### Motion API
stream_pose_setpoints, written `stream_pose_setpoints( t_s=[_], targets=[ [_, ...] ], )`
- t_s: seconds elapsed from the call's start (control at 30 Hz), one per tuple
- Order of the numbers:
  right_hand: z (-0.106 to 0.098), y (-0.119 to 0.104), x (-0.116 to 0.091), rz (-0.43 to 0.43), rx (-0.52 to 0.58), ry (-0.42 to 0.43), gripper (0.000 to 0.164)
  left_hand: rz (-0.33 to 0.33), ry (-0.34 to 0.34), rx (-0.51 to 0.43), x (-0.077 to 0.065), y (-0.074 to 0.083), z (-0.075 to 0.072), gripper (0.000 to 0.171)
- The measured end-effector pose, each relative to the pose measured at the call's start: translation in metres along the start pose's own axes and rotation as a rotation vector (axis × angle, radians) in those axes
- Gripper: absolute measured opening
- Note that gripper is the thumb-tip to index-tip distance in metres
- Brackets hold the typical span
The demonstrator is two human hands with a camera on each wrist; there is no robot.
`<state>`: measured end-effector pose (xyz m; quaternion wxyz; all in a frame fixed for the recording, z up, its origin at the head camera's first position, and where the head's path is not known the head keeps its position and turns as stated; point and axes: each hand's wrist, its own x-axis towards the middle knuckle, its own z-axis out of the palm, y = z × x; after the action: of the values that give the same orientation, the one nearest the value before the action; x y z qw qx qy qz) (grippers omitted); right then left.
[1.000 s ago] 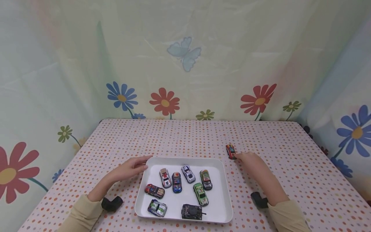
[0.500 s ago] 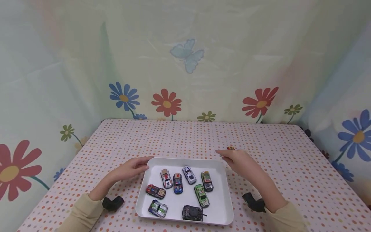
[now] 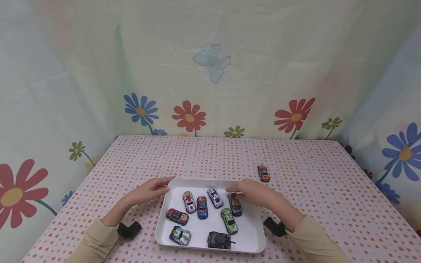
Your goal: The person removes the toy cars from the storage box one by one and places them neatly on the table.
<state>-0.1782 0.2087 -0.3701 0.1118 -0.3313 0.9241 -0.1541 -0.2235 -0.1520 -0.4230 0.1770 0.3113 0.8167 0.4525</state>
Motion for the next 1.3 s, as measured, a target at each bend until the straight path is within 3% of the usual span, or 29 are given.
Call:
stream_pose_setpoints(
  t_s=[0.17,0.37,0.47,0.87,1.07,1.3],
  targets=[
    [0.004,0.005,0.002,-0.009,0.001,-0.005,0.032,-0.004,0.000,-0.003,-0.001,0.002,-0.001,0.048],
    [0.005,0.009,0.002,-0.027,-0.021,-0.077,0.049,0.002,-0.012,-0.009,-0.003,0.005,-0.001,0.050],
    [0.007,0.010,0.002,-0.026,-0.008,-0.100,0.046,0.002,-0.014,0.008,-0.003,0.005,-0.002,0.050],
    [0.017,0.016,0.000,-0.058,-0.065,-0.012,0.033,0.006,-0.010,0.012,-0.001,0.002,0.000,0.049],
    [0.018,0.017,-0.004,-0.056,-0.120,0.001,0.038,0.001,0.006,0.030,0.000,0.003,0.001,0.046],
    [0.018,0.017,-0.007,-0.054,-0.111,0.027,0.036,0.004,-0.004,-0.006,-0.001,0.003,-0.001,0.049]
  ],
)
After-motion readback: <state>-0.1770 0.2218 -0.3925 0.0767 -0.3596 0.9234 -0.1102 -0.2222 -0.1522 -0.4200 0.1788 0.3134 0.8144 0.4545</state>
